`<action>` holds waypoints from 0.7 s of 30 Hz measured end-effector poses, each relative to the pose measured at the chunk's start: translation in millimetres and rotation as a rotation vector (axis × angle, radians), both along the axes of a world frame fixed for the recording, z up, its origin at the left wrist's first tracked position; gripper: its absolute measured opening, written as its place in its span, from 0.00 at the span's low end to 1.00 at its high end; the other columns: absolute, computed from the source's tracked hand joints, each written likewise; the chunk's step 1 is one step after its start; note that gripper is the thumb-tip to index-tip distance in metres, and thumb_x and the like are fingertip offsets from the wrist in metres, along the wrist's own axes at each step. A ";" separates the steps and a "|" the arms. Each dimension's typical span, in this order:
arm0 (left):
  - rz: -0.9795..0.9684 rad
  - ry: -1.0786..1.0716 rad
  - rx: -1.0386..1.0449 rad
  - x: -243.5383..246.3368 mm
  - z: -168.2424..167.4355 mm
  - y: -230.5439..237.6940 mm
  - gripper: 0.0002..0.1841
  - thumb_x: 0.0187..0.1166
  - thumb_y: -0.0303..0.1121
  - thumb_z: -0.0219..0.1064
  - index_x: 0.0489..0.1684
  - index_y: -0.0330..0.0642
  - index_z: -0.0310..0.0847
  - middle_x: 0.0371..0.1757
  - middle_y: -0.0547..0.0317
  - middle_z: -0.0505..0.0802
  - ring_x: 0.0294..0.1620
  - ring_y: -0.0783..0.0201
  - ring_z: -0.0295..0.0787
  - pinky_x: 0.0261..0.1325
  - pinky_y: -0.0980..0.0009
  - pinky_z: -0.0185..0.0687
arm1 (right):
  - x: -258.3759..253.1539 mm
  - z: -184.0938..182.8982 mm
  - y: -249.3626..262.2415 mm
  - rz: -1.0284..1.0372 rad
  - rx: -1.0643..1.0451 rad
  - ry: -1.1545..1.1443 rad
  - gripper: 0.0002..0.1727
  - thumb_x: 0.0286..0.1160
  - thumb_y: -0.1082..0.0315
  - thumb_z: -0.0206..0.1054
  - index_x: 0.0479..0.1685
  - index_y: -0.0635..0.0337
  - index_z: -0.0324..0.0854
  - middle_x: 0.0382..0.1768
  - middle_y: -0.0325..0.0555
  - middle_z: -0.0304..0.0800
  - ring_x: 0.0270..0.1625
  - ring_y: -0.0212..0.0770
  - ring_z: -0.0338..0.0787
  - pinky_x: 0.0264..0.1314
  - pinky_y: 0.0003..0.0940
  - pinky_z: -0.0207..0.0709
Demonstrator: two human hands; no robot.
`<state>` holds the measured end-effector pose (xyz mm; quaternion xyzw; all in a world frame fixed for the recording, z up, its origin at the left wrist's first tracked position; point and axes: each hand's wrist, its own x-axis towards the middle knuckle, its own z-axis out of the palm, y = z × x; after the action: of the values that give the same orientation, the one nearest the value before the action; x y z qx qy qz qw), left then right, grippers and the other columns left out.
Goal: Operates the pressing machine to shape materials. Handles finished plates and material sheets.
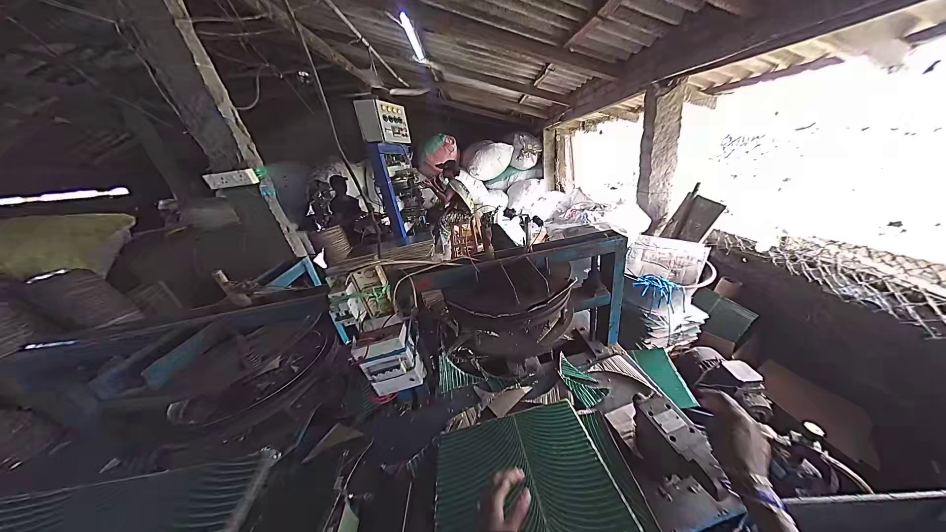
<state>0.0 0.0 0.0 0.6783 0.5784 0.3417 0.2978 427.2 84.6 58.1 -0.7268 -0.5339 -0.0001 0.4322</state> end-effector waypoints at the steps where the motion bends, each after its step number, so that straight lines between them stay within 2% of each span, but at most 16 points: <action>1: 0.059 -0.114 0.019 -8.3 17.9 15.5 0.25 0.84 0.43 0.64 0.72 0.32 0.79 0.70 0.40 0.86 0.75 0.48 0.81 0.81 0.49 0.72 | -3.8 1.5 -30.0 -0.031 0.036 0.045 0.13 0.83 0.76 0.57 0.53 0.66 0.89 0.52 0.65 0.92 0.56 0.70 0.91 0.55 0.76 0.78; 2: 0.124 -0.198 0.053 -15.8 40.7 33.6 0.26 0.85 0.42 0.62 0.73 0.29 0.76 0.67 0.38 0.87 0.70 0.49 0.84 0.76 0.52 0.77 | -7.7 7.8 -57.1 -0.058 0.006 0.125 0.13 0.82 0.77 0.57 0.49 0.69 0.89 0.50 0.66 0.93 0.56 0.68 0.91 0.60 0.73 0.78; 4: 0.273 -0.297 0.131 -27.4 95.4 75.1 0.26 0.89 0.43 0.57 0.71 0.26 0.74 0.59 0.38 0.90 0.57 0.50 0.90 0.65 0.52 0.85 | -14.0 28.7 -81.9 -0.099 -0.142 0.285 0.15 0.83 0.79 0.55 0.55 0.73 0.87 0.56 0.66 0.92 0.63 0.63 0.89 0.72 0.62 0.72; 5: 0.353 -0.322 0.137 -32.9 121.5 92.9 0.27 0.92 0.46 0.54 0.71 0.27 0.73 0.56 0.39 0.91 0.50 0.50 0.92 0.57 0.52 0.88 | -14.6 2.2 -75.6 -0.151 0.088 0.222 0.11 0.76 0.81 0.58 0.43 0.76 0.88 0.43 0.69 0.93 0.50 0.66 0.93 0.59 0.66 0.78; 6: 0.425 -0.358 0.115 -36.6 146.9 109.0 0.29 0.93 0.50 0.49 0.71 0.28 0.72 0.54 0.40 0.91 0.44 0.52 0.92 0.49 0.54 0.87 | -13.3 -13.5 -76.6 -0.135 0.182 0.171 0.09 0.76 0.82 0.60 0.41 0.76 0.87 0.41 0.71 0.92 0.46 0.70 0.92 0.54 0.72 0.78; 9: 0.580 -0.472 0.063 -42.8 200.8 160.4 0.37 0.91 0.61 0.43 0.73 0.31 0.70 0.48 0.41 0.89 0.31 0.54 0.87 0.34 0.58 0.84 | -2.9 -17.4 -72.1 -0.074 0.149 0.124 0.10 0.78 0.79 0.60 0.42 0.72 0.87 0.46 0.69 0.91 0.51 0.70 0.91 0.54 0.75 0.77; 12: 0.614 -0.399 -0.016 -47.2 209.1 188.4 0.38 0.90 0.63 0.43 0.67 0.32 0.78 0.48 0.42 0.91 0.33 0.54 0.87 0.37 0.57 0.83 | -3.2 -22.2 -73.0 -0.096 0.175 0.124 0.09 0.77 0.79 0.60 0.41 0.72 0.87 0.45 0.67 0.92 0.50 0.70 0.92 0.51 0.75 0.77; 15: 0.597 -0.310 0.030 -43.3 199.3 200.5 0.27 0.95 0.47 0.46 0.63 0.30 0.81 0.49 0.42 0.90 0.41 0.53 0.87 0.50 0.55 0.83 | -5.2 -15.1 -72.4 -0.118 0.167 0.108 0.09 0.77 0.80 0.59 0.42 0.73 0.87 0.45 0.68 0.91 0.50 0.70 0.91 0.51 0.74 0.77; 17: 0.578 -0.262 0.072 -30.6 195.1 183.1 0.24 0.95 0.41 0.47 0.60 0.27 0.81 0.49 0.40 0.90 0.46 0.50 0.87 0.56 0.51 0.81 | -4.1 -8.4 -70.5 -0.113 0.083 0.043 0.10 0.78 0.80 0.60 0.44 0.71 0.87 0.49 0.69 0.91 0.55 0.71 0.90 0.53 0.75 0.77; 19: 0.526 -0.276 0.088 -10.9 186.7 145.7 0.23 0.95 0.40 0.47 0.55 0.25 0.81 0.41 0.45 0.87 0.39 0.56 0.84 0.50 0.58 0.81 | -3.9 3.9 -57.8 -0.063 0.035 -0.121 0.10 0.81 0.77 0.60 0.48 0.70 0.88 0.51 0.71 0.90 0.58 0.74 0.88 0.57 0.75 0.76; 20: 0.497 -0.300 0.113 -0.8 176.2 121.6 0.23 0.95 0.39 0.47 0.47 0.25 0.81 0.33 0.49 0.85 0.31 0.60 0.80 0.42 0.62 0.80 | -9.8 19.7 -53.1 -0.041 0.030 -0.204 0.12 0.81 0.77 0.59 0.50 0.70 0.88 0.52 0.73 0.89 0.59 0.75 0.87 0.58 0.75 0.75; 21: 0.458 -0.339 0.143 7.0 163.5 94.1 0.23 0.95 0.38 0.47 0.39 0.26 0.81 0.25 0.55 0.82 0.24 0.64 0.77 0.35 0.66 0.78 | -24.1 50.1 -56.8 -0.020 -0.041 -0.240 0.17 0.81 0.77 0.56 0.60 0.69 0.86 0.59 0.73 0.87 0.65 0.75 0.85 0.64 0.73 0.73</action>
<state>7.0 94.1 163.5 0.4826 0.6329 0.5483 0.2566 403.0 27.9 108.2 -0.7354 -0.5744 -0.0804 0.3505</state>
